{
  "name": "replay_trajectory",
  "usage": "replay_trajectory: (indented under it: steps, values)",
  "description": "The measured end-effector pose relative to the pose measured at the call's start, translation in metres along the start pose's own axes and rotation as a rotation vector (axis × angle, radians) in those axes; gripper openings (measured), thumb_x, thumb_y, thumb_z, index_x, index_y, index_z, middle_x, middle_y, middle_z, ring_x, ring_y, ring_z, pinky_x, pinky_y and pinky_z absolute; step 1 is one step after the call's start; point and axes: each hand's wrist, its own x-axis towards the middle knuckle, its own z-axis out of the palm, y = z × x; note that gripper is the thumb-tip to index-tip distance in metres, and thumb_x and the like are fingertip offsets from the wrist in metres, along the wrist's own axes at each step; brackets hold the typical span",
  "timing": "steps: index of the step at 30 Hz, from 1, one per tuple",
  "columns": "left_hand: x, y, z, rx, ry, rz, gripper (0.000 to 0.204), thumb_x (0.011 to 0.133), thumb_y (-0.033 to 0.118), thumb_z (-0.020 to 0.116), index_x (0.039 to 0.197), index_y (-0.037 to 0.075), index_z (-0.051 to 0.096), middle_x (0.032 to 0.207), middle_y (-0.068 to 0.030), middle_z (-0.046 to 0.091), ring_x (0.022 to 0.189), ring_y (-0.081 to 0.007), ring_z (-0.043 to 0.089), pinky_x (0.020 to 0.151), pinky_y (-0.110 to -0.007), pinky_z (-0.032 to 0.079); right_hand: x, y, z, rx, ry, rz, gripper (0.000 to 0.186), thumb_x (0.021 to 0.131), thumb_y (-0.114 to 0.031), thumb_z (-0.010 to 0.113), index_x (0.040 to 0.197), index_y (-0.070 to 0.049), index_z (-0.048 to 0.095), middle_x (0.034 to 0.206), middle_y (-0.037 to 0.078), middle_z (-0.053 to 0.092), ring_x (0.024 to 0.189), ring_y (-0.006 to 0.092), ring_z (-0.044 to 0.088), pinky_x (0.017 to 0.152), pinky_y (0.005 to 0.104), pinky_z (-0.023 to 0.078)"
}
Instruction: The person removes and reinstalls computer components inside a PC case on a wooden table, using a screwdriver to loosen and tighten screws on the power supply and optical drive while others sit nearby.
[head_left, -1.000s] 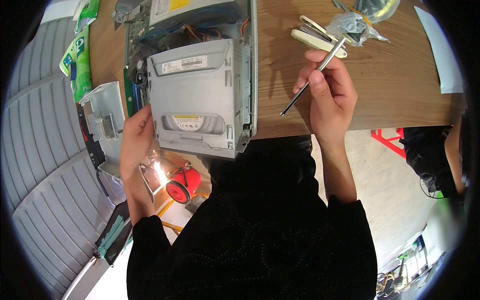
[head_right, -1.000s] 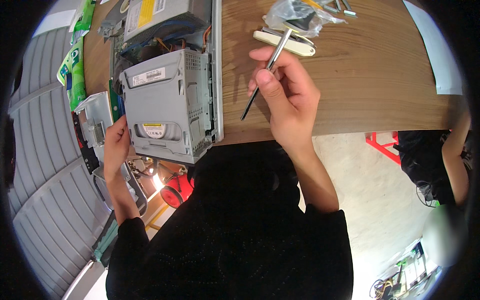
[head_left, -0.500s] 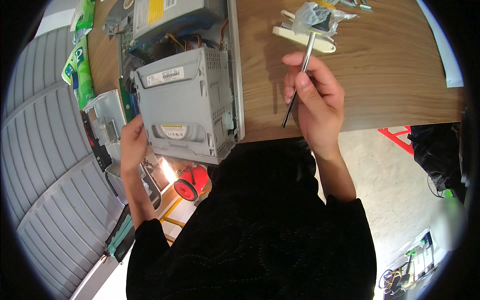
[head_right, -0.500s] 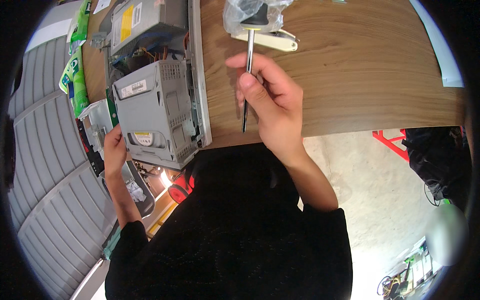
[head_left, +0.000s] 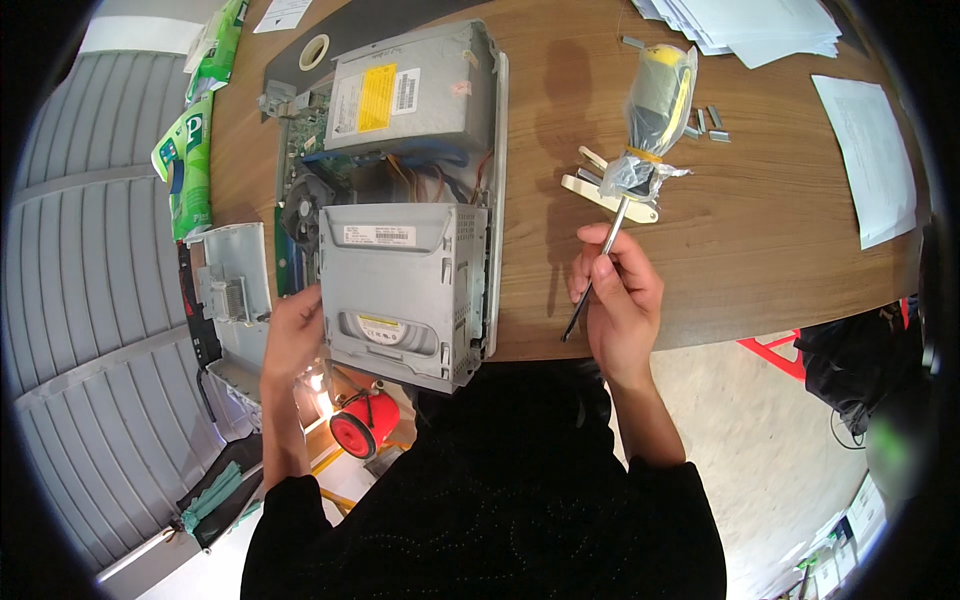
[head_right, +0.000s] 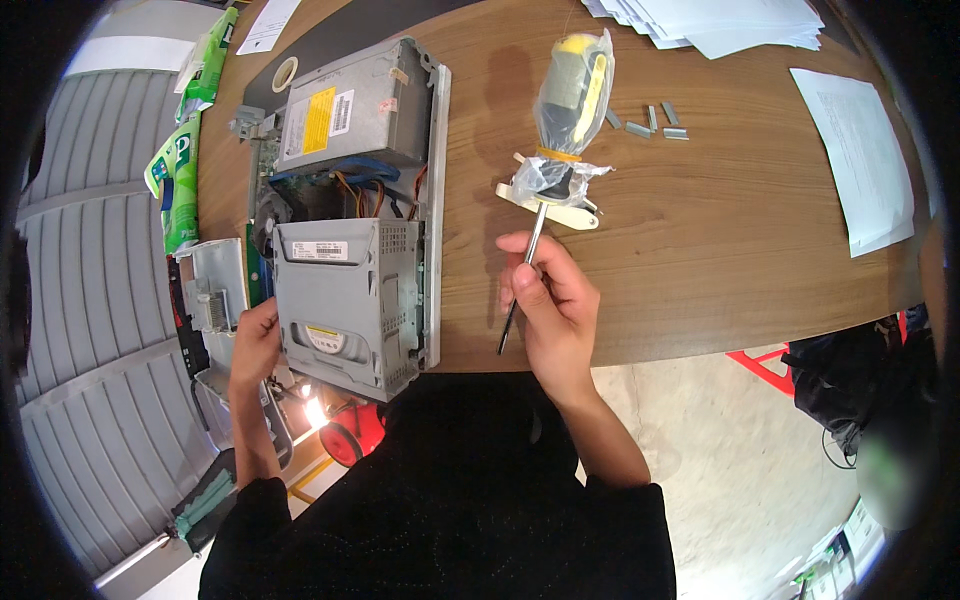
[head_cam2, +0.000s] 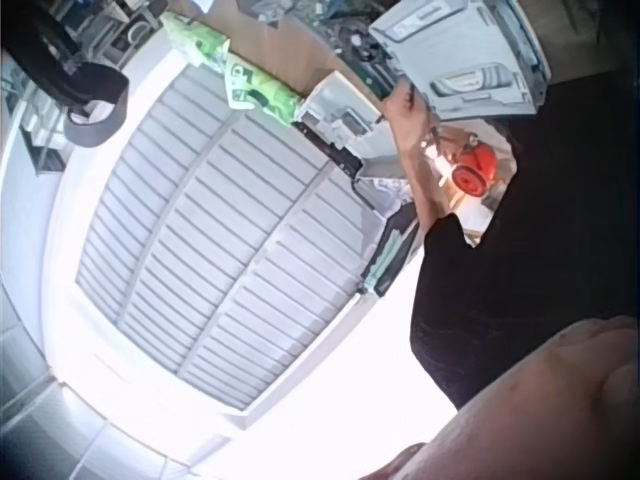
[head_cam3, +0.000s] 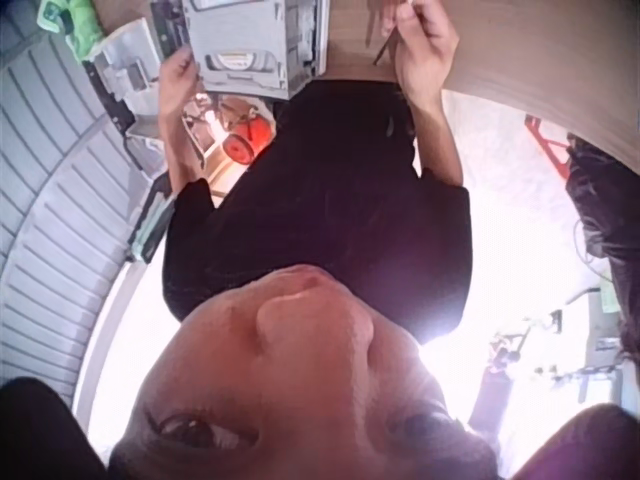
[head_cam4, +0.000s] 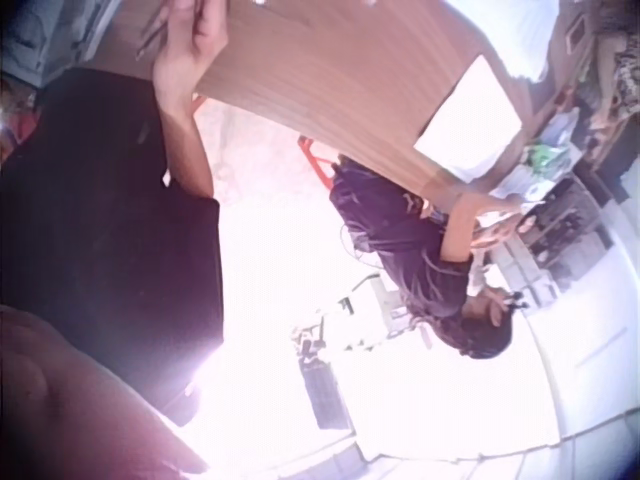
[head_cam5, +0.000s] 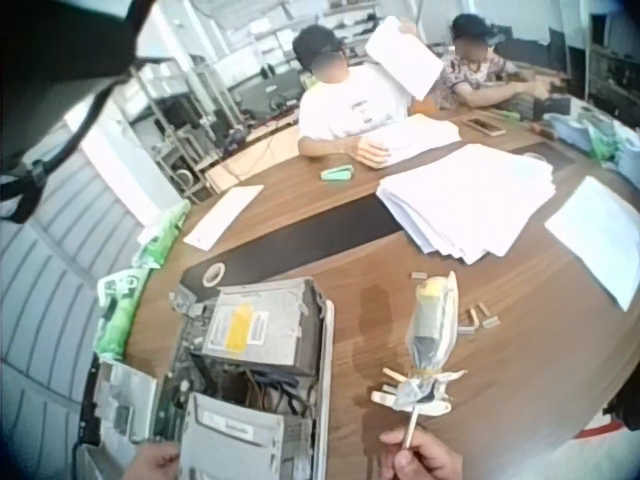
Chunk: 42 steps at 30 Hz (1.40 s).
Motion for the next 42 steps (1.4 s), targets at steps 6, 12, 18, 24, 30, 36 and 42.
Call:
replay_trajectory:
  steps: [6, 12, 18, 24, 30, 36, 42]
  values:
    - [-0.001, 0.006, 0.004, -0.072, 0.009, 0.006, 0.022, 0.091, -0.004, 0.051, 0.107, -0.002, 0.065, 0.075, -0.0023, 0.063, 0.069, -0.0042, 0.052, 0.062, -0.023, 0.044, 0.0, -0.001, -0.001, -0.012, 0.009, 0.016, 0.026, 0.099, -0.01, 0.053, 0.12, 0.005, 0.058, 0.082, 0.002, 0.053, 0.073, 0.0095, 0.05, 0.068, 0.0241, 0.041]
    - [-0.002, 0.022, -0.001, 0.048, -0.035, -0.076, 0.023, 0.091, -0.004, 0.052, 0.108, -0.002, 0.066, 0.078, -0.0032, 0.065, 0.074, -0.0044, 0.054, 0.065, -0.022, 0.045, -0.002, 0.0, -0.001, -0.028, 0.012, 0.02, 0.026, 0.099, -0.01, 0.052, 0.12, 0.005, 0.057, 0.081, 0.002, 0.053, 0.073, 0.0099, 0.05, 0.068, 0.024, 0.041]
    - [-0.007, 0.017, 0.0, -0.03, 0.038, 0.037, 0.022, 0.087, -0.008, 0.05, 0.102, -0.002, 0.066, 0.072, -0.0054, 0.062, 0.067, -0.0063, 0.053, 0.058, -0.025, 0.044, -0.003, 0.003, 0.003, -0.042, -0.009, 0.007, 0.028, 0.099, -0.012, 0.054, 0.12, 0.005, 0.057, 0.082, 0.003, 0.052, 0.073, 0.0109, 0.05, 0.067, 0.0252, 0.042]
    - [-0.006, 0.032, -0.037, 0.065, -0.2, 0.138, 0.013, 0.091, 0.006, 0.058, 0.099, 0.0, 0.066, 0.075, -0.0177, 0.062, 0.065, -0.0259, 0.063, 0.061, -0.034, 0.048, 0.001, -0.015, 0.009, -0.19, 0.045, -0.064, 0.03, 0.098, -0.014, 0.057, 0.122, 0.004, 0.057, 0.083, 0.005, 0.054, 0.075, 0.0121, 0.053, 0.066, 0.0266, 0.047]
    - [-0.023, 0.015, -0.025, 0.174, -0.08, 0.299, 0.013, 0.091, 0.018, 0.062, 0.086, 0.006, 0.063, 0.065, -0.0184, 0.057, 0.063, -0.0393, 0.059, 0.055, -0.045, 0.044, 0.032, -0.04, 0.031, -0.372, -0.02, -0.184, 0.029, 0.097, -0.011, 0.057, 0.122, 0.005, 0.057, 0.084, 0.006, 0.055, 0.077, 0.0137, 0.055, 0.067, 0.0298, 0.052]
    - [-0.037, 0.029, -0.013, 0.205, -0.228, 0.359, 0.011, 0.091, 0.018, 0.061, 0.087, 0.008, 0.06, 0.064, -0.0168, 0.058, 0.062, -0.0397, 0.06, 0.055, -0.047, 0.045, 0.066, -0.068, 0.065, -0.571, -0.014, -0.282, 0.028, 0.095, -0.006, 0.058, 0.121, 0.005, 0.057, 0.087, 0.006, 0.056, 0.077, 0.0141, 0.058, 0.07, 0.0304, 0.056]
    - [-0.01, 0.057, -0.039, 0.362, -0.596, 0.487, 0.014, 0.093, 0.022, 0.059, 0.097, 0.009, 0.06, 0.072, -0.018, 0.061, 0.069, -0.0382, 0.063, 0.061, -0.049, 0.048, 0.155, -0.091, 0.116, -0.767, -0.128, -0.434, 0.025, 0.097, -0.012, 0.059, 0.116, 0.004, 0.062, 0.099, 0.006, 0.065, 0.089, 0.0143, 0.066, 0.074, 0.0253, 0.055]
